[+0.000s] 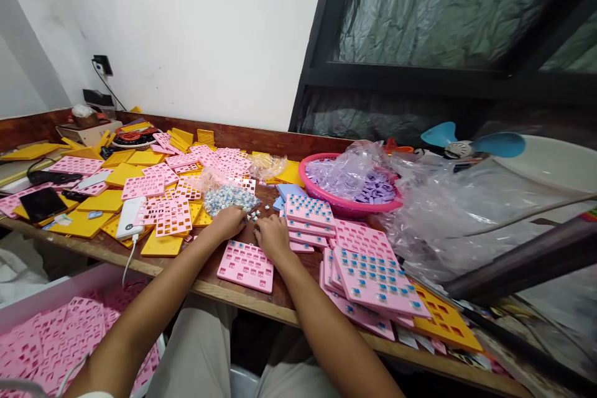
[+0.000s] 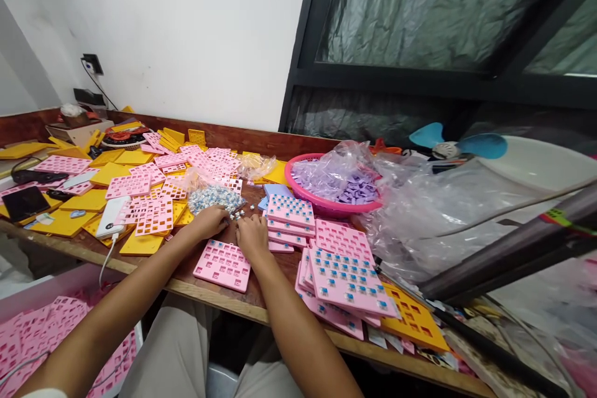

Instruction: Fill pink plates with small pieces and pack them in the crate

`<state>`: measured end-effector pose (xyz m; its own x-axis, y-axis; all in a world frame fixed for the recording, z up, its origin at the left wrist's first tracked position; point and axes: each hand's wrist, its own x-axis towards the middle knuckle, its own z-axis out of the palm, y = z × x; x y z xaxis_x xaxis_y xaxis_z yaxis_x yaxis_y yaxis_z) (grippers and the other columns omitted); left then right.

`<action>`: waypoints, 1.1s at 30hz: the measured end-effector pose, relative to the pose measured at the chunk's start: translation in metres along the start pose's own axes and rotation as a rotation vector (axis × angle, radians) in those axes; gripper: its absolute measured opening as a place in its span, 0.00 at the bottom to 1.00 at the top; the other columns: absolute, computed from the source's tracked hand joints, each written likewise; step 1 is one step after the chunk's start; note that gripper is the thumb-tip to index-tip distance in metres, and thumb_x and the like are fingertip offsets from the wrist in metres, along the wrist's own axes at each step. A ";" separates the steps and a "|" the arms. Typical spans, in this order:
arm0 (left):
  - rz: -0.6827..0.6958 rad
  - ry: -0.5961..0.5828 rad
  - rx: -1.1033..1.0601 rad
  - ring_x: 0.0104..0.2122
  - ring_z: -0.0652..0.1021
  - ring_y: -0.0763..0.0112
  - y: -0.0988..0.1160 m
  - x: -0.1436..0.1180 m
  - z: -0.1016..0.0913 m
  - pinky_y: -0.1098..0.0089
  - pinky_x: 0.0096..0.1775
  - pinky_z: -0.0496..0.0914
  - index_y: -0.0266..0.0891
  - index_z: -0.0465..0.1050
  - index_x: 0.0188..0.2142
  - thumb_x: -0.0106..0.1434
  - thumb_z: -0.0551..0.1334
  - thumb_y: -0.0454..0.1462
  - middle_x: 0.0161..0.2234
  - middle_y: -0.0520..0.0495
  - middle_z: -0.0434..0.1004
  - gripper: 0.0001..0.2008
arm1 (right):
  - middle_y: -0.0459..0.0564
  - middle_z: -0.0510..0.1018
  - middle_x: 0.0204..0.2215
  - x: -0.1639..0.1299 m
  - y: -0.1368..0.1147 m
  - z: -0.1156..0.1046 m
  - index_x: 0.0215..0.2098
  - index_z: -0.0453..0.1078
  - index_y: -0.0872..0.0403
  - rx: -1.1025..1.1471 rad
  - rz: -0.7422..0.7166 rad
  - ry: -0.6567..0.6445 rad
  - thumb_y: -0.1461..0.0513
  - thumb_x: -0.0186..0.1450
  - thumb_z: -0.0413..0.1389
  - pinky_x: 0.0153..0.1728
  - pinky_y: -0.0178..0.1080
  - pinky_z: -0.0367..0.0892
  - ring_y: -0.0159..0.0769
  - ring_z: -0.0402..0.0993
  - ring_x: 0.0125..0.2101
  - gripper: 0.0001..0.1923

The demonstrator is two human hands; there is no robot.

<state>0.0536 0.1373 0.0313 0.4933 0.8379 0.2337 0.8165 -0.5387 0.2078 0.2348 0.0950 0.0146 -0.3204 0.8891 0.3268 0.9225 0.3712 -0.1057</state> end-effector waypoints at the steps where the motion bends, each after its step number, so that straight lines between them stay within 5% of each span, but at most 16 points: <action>1: -0.003 0.002 -0.002 0.41 0.78 0.59 0.000 -0.005 -0.003 0.65 0.44 0.70 0.38 0.79 0.38 0.61 0.60 0.31 0.38 0.41 0.79 0.09 | 0.55 0.81 0.40 -0.001 0.001 -0.002 0.40 0.77 0.53 0.039 -0.007 0.019 0.62 0.67 0.57 0.50 0.49 0.58 0.48 0.68 0.45 0.07; 7: 0.005 0.225 -0.370 0.42 0.77 0.65 0.014 -0.068 -0.021 0.67 0.45 0.71 0.41 0.77 0.49 0.66 0.59 0.35 0.42 0.45 0.79 0.13 | 0.52 0.80 0.41 -0.004 0.010 -0.013 0.43 0.78 0.53 0.601 -0.123 0.086 0.69 0.64 0.55 0.46 0.39 0.66 0.38 0.74 0.42 0.13; 12: -0.064 0.255 -0.508 0.42 0.78 0.65 0.024 -0.117 -0.002 0.67 0.45 0.71 0.42 0.78 0.46 0.67 0.60 0.36 0.43 0.45 0.81 0.11 | 0.49 0.80 0.33 -0.010 0.004 -0.013 0.35 0.80 0.54 0.739 -0.093 0.014 0.67 0.58 0.63 0.36 0.36 0.67 0.35 0.74 0.33 0.06; 22: -0.055 0.252 -0.470 0.42 0.78 0.65 0.019 -0.117 0.009 0.66 0.46 0.72 0.42 0.80 0.42 0.69 0.58 0.39 0.43 0.45 0.80 0.11 | 0.46 0.85 0.37 -0.026 -0.007 -0.020 0.40 0.81 0.49 0.514 -0.127 -0.183 0.66 0.62 0.59 0.40 0.35 0.67 0.37 0.80 0.37 0.11; 33: -0.015 0.256 -0.152 0.45 0.75 0.62 0.027 -0.121 0.012 0.63 0.49 0.69 0.41 0.77 0.44 0.71 0.55 0.35 0.43 0.43 0.78 0.11 | 0.46 0.85 0.35 -0.025 -0.012 -0.027 0.37 0.82 0.50 0.442 -0.092 -0.180 0.65 0.62 0.62 0.39 0.35 0.68 0.36 0.80 0.36 0.08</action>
<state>0.0193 0.0229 -0.0026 0.3743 0.8065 0.4577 0.7590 -0.5500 0.3485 0.2378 0.0608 0.0331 -0.4641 0.8652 0.1897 0.7217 0.4935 -0.4854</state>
